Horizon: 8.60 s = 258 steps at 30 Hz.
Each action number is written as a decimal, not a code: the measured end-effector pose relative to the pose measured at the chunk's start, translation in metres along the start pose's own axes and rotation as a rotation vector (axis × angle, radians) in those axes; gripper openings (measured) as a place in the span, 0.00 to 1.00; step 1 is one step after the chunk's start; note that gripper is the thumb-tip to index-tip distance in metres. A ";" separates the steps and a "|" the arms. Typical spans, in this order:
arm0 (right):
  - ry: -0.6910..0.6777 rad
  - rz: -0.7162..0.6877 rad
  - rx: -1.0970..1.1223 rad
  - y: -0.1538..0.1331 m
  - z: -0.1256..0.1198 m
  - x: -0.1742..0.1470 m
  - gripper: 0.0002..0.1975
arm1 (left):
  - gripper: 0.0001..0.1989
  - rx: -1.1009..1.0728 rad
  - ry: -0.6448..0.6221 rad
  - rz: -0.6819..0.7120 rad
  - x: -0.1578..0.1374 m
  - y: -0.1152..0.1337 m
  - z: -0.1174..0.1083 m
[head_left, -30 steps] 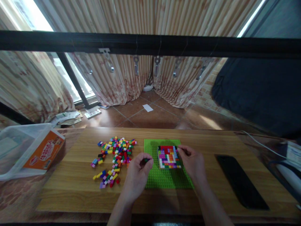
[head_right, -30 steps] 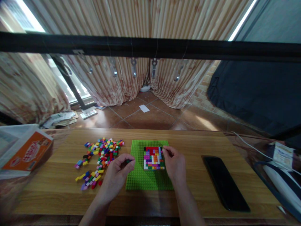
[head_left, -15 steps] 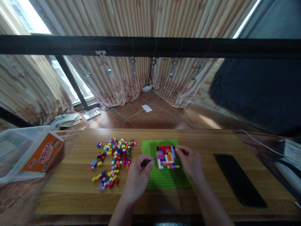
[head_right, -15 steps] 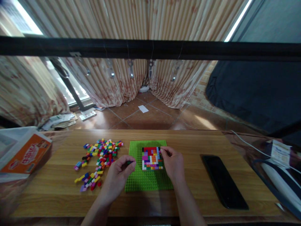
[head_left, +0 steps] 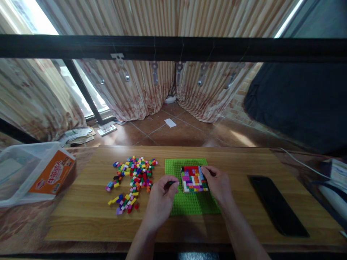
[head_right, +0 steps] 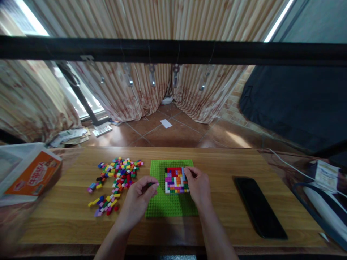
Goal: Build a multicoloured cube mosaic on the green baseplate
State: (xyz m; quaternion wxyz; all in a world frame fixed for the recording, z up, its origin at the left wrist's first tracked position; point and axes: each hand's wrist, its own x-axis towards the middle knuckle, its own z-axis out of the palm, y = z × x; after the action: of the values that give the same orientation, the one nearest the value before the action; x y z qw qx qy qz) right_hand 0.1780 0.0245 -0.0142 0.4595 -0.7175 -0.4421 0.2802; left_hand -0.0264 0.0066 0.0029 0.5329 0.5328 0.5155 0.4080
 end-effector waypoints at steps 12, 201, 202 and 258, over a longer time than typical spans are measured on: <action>0.200 -0.144 -0.030 -0.011 -0.004 -0.016 0.20 | 0.07 -0.223 0.023 -0.045 0.000 0.004 0.011; 0.004 -0.029 0.172 0.001 0.011 -0.004 0.24 | 0.09 -0.373 0.074 -0.125 -0.002 0.012 0.009; 0.039 -0.051 0.156 0.000 0.008 -0.006 0.24 | 0.09 -0.376 0.079 -0.124 -0.002 0.011 0.010; -0.001 -0.156 -0.021 0.003 0.017 -0.002 0.16 | 0.11 -0.360 0.088 -0.143 -0.006 0.007 0.009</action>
State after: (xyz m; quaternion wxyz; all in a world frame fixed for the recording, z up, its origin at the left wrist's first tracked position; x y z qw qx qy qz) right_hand 0.1646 0.0295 -0.0240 0.4720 -0.6855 -0.5000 0.2393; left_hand -0.0174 0.0001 0.0091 0.6241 0.3728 0.4935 0.4776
